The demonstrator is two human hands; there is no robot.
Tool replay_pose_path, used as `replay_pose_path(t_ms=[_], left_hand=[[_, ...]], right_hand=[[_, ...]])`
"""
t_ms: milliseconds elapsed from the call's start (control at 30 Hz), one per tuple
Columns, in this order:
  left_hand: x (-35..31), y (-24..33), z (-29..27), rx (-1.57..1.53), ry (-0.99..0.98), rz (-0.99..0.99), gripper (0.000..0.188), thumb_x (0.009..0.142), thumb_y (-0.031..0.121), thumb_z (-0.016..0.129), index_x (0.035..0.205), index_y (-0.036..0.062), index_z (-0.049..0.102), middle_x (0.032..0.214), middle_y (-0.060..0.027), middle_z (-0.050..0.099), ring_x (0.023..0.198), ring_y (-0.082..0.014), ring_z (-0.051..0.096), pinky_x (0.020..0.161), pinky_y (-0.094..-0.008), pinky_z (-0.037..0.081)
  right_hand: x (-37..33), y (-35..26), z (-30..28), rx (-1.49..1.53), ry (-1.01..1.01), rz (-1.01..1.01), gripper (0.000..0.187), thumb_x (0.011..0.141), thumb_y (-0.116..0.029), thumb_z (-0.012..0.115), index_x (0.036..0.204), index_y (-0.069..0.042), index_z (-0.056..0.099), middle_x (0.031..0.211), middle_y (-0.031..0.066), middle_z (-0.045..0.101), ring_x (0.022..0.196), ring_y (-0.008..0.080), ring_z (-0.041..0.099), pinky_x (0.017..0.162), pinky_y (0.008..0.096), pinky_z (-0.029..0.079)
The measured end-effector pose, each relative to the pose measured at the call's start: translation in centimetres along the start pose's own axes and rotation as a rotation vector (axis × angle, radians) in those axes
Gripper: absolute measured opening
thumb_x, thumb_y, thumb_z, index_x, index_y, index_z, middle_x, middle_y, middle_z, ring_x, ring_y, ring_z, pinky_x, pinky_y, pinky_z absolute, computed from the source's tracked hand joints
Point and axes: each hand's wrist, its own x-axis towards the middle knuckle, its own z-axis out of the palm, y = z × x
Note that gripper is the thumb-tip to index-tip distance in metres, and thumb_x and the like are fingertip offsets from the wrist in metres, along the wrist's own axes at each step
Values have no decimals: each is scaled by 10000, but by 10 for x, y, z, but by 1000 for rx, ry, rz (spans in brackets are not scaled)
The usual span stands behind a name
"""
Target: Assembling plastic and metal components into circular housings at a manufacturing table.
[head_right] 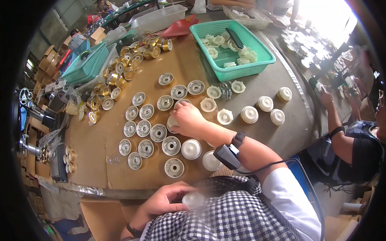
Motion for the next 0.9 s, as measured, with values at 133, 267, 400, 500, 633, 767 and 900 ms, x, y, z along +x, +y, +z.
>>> replay_pose_path(t_ms=[133, 267, 400, 500, 633, 767, 900], left_hand=[[0, -2, 0, 63, 20, 77, 559, 907, 154, 796, 1411, 29, 590, 1348, -102, 611, 1285, -222, 577, 1098, -375, 455], [8, 21, -10, -203, 265, 128, 556, 923, 128, 773, 1422, 30, 548, 1371, -103, 599, 1305, -230, 563, 1114, -395, 442], [33, -4, -63, 506, 751, 427, 518, 878, 73, 789, 1362, 35, 607, 1356, -129, 627, 1241, -252, 591, 1077, -418, 471], [57, -12, -82, 897, 935, 404, 504, 828, 108, 824, 1305, 61, 670, 1325, -95, 672, 1202, -276, 590, 1075, -437, 438], [68, -18, -81, 1233, 1005, 310, 456, 789, 213, 843, 1223, 117, 741, 1307, 1, 706, 1175, -282, 569, 1074, -439, 372], [69, -10, -76, 1301, 1006, 276, 442, 787, 237, 844, 1202, 119, 751, 1298, 4, 711, 1166, -273, 570, 1057, -448, 381], [68, -12, -70, 1284, 990, 295, 461, 782, 241, 846, 1219, 129, 748, 1303, 13, 710, 1130, -261, 575, 1048, -444, 375]], right_hand=[[-2, 0, 21, -118, -12, -18, 537, 771, -401, 834, 1162, -52, 723, 1140, 107, 635, 1144, 291, 559, 1029, 430, 437], [-8, 5, 22, -97, 12, -7, 586, 764, -419, 839, 1196, -44, 713, 1159, 97, 636, 1173, 289, 548, 1046, 435, 428], [-15, 19, 9, 41, 153, 32, 493, 769, -302, 822, 1199, -86, 715, 1186, 115, 643, 1190, 320, 557, 1063, 450, 431], [-16, 64, -28, 32, 260, 264, 431, 758, -84, 739, 1187, -116, 715, 1218, 124, 648, 1194, 337, 575, 1087, 449, 426], [-25, 124, -27, -232, 201, 196, 419, 784, -36, 672, 1198, -88, 708, 1199, 123, 662, 1168, 336, 595, 1072, 450, 430], [-35, 151, -21, -354, 218, 143, 376, 809, -53, 654, 1182, -73, 700, 1140, 125, 683, 1111, 339, 620, 1031, 459, 441], [-32, 150, -26, -368, 109, 232, 329, 817, -63, 665, 1145, -67, 684, 1078, 125, 688, 1086, 332, 629, 1017, 464, 446]])
